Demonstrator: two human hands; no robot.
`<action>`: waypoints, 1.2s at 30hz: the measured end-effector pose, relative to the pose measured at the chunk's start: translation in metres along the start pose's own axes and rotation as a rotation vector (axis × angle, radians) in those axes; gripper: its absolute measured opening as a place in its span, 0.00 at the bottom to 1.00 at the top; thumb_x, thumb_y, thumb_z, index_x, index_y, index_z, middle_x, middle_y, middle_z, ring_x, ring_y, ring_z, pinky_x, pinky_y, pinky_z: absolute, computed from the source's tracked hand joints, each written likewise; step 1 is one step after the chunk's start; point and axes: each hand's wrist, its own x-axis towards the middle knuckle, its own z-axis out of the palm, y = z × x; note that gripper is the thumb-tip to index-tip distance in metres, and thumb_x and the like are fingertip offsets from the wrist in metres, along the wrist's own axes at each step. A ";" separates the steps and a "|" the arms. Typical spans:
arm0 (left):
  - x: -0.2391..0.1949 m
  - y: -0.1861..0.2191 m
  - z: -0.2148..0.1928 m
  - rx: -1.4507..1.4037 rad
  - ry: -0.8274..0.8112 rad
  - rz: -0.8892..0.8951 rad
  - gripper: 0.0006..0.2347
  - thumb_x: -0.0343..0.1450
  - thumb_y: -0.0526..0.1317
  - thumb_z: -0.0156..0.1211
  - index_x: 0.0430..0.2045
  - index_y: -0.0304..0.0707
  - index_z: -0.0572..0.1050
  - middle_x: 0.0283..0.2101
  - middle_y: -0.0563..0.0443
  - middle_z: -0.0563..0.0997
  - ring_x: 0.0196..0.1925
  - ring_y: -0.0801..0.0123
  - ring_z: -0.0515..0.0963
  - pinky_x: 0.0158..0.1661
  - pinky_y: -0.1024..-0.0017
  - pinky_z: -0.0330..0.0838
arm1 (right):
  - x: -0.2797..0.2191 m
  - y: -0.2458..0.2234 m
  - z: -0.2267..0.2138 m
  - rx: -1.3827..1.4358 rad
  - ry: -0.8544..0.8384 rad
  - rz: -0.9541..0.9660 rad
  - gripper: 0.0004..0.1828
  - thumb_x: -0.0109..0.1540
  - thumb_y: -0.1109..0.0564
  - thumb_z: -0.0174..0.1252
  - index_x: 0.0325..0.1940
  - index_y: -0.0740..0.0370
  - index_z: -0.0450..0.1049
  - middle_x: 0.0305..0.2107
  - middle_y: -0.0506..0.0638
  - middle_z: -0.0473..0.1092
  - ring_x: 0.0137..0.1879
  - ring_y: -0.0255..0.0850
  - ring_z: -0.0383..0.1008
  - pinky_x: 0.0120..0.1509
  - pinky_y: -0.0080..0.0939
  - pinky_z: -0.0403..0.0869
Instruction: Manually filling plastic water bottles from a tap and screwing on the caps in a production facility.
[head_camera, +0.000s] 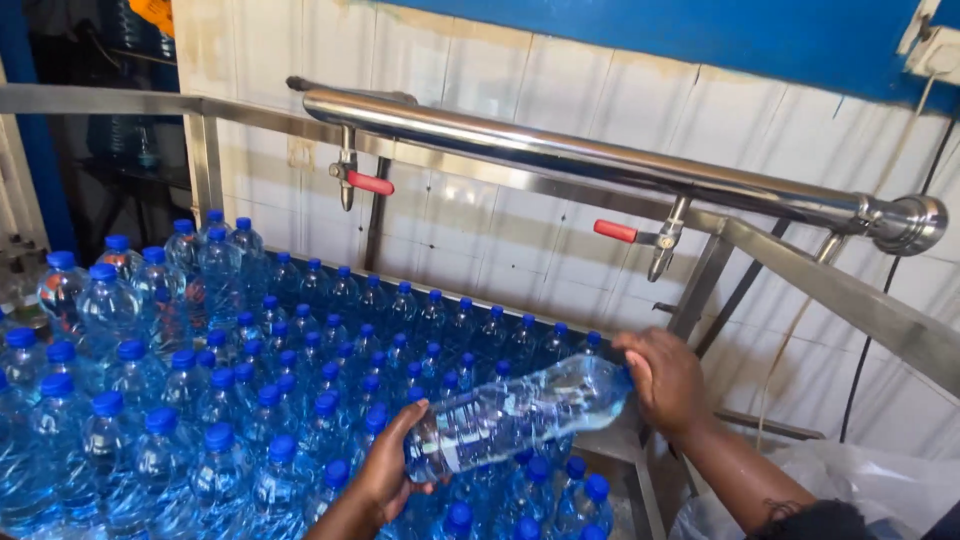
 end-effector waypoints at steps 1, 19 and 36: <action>-0.012 0.005 0.005 0.003 -0.007 0.015 0.20 0.77 0.55 0.56 0.59 0.45 0.76 0.37 0.31 0.83 0.20 0.42 0.80 0.10 0.67 0.59 | 0.000 0.004 0.006 -0.004 0.014 -0.008 0.26 0.76 0.41 0.42 0.53 0.55 0.84 0.44 0.53 0.82 0.51 0.50 0.81 0.53 0.54 0.74; -0.023 0.029 -0.010 0.280 0.208 0.356 0.12 0.77 0.44 0.61 0.53 0.45 0.81 0.48 0.29 0.89 0.37 0.36 0.91 0.25 0.51 0.83 | -0.004 -0.011 0.036 0.034 -0.472 0.567 0.31 0.73 0.40 0.33 0.19 0.58 0.54 0.65 0.60 0.78 0.62 0.53 0.85 0.46 0.61 0.70; -0.037 0.048 0.002 1.541 -0.386 1.763 0.34 0.70 0.63 0.78 0.64 0.44 0.72 0.65 0.32 0.77 0.57 0.32 0.78 0.39 0.51 0.84 | -0.007 -0.020 0.037 0.731 -0.386 1.121 0.41 0.76 0.27 0.42 0.20 0.56 0.63 0.13 0.51 0.60 0.20 0.42 0.58 0.32 0.45 0.62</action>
